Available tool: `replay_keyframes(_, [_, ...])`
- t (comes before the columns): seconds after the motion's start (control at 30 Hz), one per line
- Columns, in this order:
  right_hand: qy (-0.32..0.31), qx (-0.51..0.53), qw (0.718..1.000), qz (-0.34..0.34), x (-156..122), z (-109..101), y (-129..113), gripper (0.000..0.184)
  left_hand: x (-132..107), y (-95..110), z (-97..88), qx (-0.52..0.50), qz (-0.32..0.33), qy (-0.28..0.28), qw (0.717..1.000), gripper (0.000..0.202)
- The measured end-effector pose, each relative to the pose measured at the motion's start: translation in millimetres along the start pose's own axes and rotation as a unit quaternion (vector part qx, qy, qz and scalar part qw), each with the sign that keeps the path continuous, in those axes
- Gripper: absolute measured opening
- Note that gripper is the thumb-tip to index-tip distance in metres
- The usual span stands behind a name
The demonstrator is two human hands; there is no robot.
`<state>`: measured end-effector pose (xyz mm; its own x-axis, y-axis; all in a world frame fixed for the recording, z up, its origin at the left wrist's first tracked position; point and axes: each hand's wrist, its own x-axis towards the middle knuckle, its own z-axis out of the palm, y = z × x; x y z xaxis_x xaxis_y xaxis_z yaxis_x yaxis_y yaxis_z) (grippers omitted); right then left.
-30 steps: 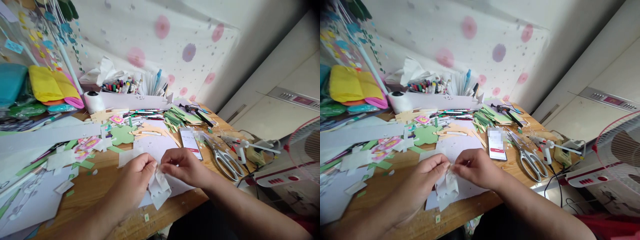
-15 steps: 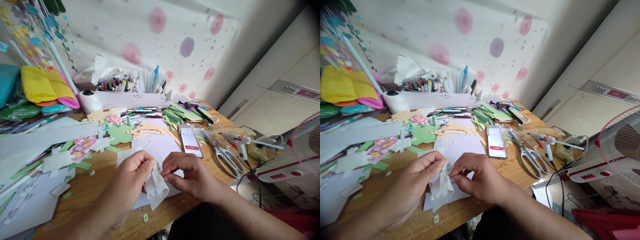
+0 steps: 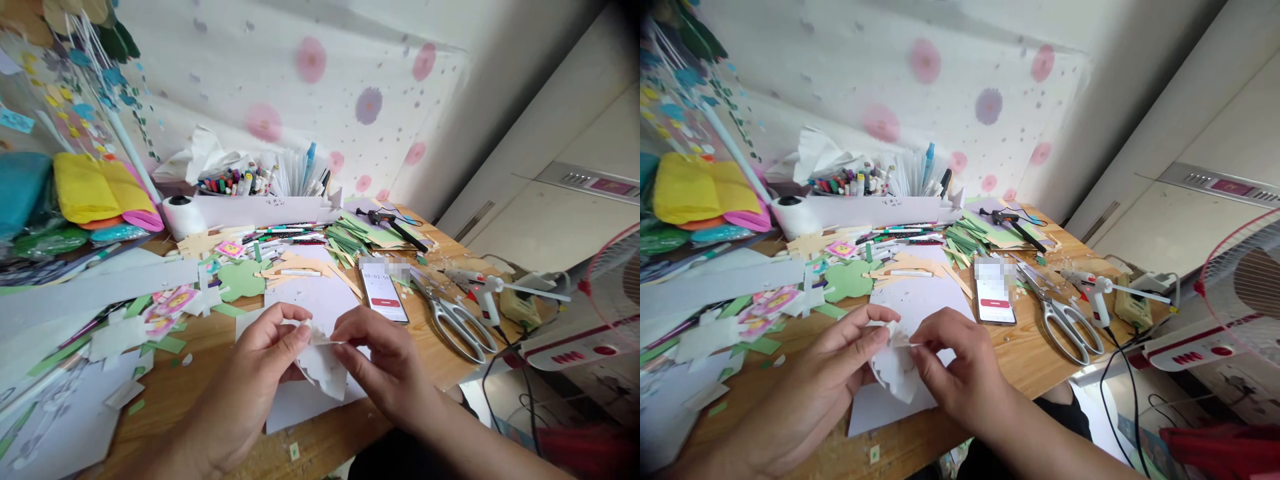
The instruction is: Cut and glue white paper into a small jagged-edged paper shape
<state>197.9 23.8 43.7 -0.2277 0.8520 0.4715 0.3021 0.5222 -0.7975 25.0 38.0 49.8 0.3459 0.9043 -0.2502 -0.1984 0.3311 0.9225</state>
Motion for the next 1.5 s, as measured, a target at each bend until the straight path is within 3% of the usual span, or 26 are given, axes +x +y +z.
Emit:
replay_keyframes(0.17, [0.0, 0.111, 0.989, 0.094, 4, -5, 6, 0.008, 0, 2, -2.1, 0.043, -0.012, -0.062, 0.997, 0.021])
replay_keyframes(0.43, [-0.001, 0.295, 0.943, 0.155, 2, -6, 20, 0.007, -1, -3, -3.9, 0.131, 0.003, -0.06, 0.99, 0.013])
replay_keyframes(0.5, [-0.026, 0.309, 0.936, 0.165, 1, -10, 22, 0.008, -1, -3, -5.6, 0.174, 0.011, -0.068, 0.982, 0.013])
replay_keyframes(0.73, [-0.209, 0.222, 0.948, 0.09, 17, -44, 11, 0.03, 3, -4, -5.8, 0.212, 0.027, -0.059, 0.975, 0.015])
replay_keyframes(0.83, [-0.217, 0.21, 0.949, 0.093, 26, -45, 8, 0.035, 1, -1, -3.5, 0.185, 0.017, -0.068, 0.98, 0.014])
replay_keyframes(1.0, [-0.26, 0.134, 0.952, 0.093, 35, -37, 4, 0.01, -3, 2, -0.4, 0.11, -0.01, -0.059, 0.992, 0.017])
replay_keyframes(1.17, [-0.295, 0.057, 0.95, 0.08, 40, -38, 0, 0.01, -4, 2, -1.0, 0.123, -0.033, -0.088, 0.988, 0.016])
replay_keyframes(1.33, [-0.314, -0.008, 0.949, 0.006, 41, -38, -3, 0.014, -2, 3, -6.1, 0.2, -0.025, -0.137, 0.97, 0.022])
replay_keyframes(1.5, [-0.328, -0.077, 0.937, -0.092, 45, -40, -12, 0.015, 1, -2, -6.3, 0.206, 0.015, -0.157, 0.966, 0.017])
